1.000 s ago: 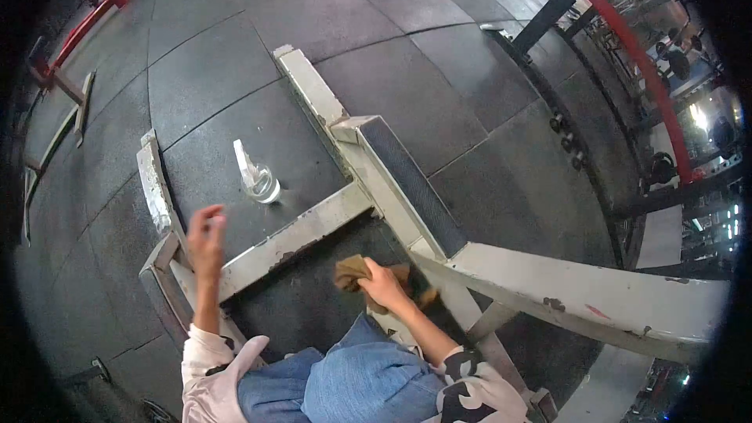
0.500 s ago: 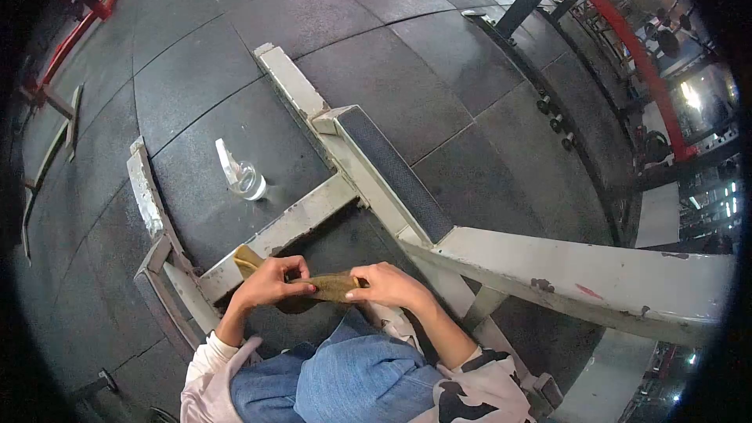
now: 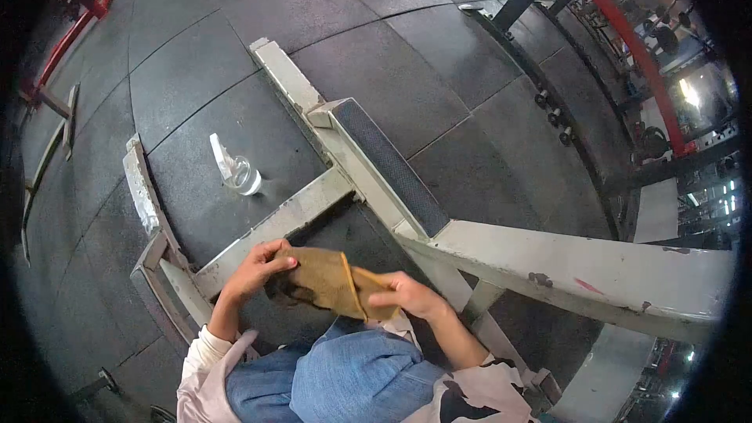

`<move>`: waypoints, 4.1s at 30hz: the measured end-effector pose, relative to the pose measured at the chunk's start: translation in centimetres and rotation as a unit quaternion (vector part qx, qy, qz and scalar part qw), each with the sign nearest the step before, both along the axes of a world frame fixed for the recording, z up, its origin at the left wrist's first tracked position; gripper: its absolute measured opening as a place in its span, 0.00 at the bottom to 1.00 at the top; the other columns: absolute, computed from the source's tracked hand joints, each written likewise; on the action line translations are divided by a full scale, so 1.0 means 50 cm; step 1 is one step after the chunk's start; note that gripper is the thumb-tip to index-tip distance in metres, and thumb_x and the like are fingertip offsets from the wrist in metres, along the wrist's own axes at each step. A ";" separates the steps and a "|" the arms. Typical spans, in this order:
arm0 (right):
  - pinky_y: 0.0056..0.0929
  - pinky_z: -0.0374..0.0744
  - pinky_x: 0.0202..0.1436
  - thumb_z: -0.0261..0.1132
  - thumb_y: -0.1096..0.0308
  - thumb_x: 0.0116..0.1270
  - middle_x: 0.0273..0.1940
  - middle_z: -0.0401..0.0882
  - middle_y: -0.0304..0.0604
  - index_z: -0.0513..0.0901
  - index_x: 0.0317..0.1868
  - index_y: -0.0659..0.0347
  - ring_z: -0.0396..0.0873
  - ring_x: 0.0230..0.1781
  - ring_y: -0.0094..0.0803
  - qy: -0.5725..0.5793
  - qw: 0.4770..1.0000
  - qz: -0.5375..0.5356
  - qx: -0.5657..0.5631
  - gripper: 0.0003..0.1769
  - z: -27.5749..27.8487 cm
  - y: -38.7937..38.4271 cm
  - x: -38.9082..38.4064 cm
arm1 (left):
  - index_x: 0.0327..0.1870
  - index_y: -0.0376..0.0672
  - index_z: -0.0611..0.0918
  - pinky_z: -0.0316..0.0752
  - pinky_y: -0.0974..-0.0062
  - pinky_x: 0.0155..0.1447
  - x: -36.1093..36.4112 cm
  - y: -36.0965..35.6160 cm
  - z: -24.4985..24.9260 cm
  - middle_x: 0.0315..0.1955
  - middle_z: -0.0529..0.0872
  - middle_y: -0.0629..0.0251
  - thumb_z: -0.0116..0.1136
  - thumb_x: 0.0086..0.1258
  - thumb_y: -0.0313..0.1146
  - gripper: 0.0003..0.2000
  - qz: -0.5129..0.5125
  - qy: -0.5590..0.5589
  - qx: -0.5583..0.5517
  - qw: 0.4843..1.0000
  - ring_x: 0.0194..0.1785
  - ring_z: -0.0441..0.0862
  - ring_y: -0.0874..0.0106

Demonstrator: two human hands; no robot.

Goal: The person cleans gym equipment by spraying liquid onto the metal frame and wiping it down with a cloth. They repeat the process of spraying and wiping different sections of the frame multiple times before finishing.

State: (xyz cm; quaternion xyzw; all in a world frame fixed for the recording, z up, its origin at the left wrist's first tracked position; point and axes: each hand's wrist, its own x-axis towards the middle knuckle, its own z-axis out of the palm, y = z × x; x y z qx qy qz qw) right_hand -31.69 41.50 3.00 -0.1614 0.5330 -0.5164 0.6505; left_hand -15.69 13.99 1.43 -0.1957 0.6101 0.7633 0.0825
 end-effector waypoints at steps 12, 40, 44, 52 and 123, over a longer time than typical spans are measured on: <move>0.32 0.64 0.63 0.53 0.66 0.73 0.59 0.71 0.48 0.67 0.63 0.67 0.70 0.59 0.39 0.216 0.802 -0.555 0.033 0.22 -0.239 -0.133 -0.003 | 0.59 0.41 0.76 0.72 0.67 0.57 -0.002 0.004 -0.030 0.54 0.80 0.56 0.58 0.70 0.42 0.21 -0.015 -0.006 -0.208 0.978 0.59 0.77 0.61; 0.47 0.63 0.64 0.54 0.62 0.71 0.59 0.68 0.64 0.66 0.61 0.72 0.65 0.62 0.58 0.500 0.724 -0.417 0.227 0.25 -0.310 -0.210 -0.083 | 0.58 0.42 0.77 0.72 0.68 0.56 0.004 -0.017 -0.011 0.54 0.81 0.58 0.58 0.69 0.43 0.21 0.019 -0.002 -0.233 0.972 0.58 0.77 0.62; 0.46 0.61 0.66 0.55 0.64 0.70 0.61 0.67 0.65 0.69 0.60 0.73 0.64 0.63 0.57 0.517 0.732 -0.330 0.297 0.24 -0.277 -0.240 -0.128 | 0.57 0.41 0.78 0.72 0.67 0.57 0.011 -0.041 -0.025 0.53 0.81 0.56 0.58 0.68 0.43 0.20 0.058 0.005 -0.278 0.959 0.58 0.77 0.61; 0.50 0.56 0.72 0.55 0.75 0.66 0.62 0.67 0.58 0.71 0.59 0.73 0.57 0.70 0.54 0.745 0.650 -0.098 0.111 0.20 -0.297 -0.166 -0.065 | 0.46 0.40 0.82 0.72 0.65 0.53 0.061 -0.149 -0.054 0.41 0.84 0.56 0.59 0.67 0.33 0.11 0.245 -0.003 -0.496 0.833 0.49 0.80 0.58; 0.46 0.66 0.68 0.57 0.72 0.66 0.61 0.74 0.52 0.76 0.59 0.64 0.69 0.64 0.48 0.653 0.689 0.137 -0.283 0.20 -0.342 -0.406 0.211 | 0.41 0.41 0.83 0.65 0.62 0.65 0.241 -0.001 0.055 0.48 0.83 0.59 0.60 0.66 0.35 0.09 0.487 -0.157 -0.558 0.654 0.61 0.73 0.56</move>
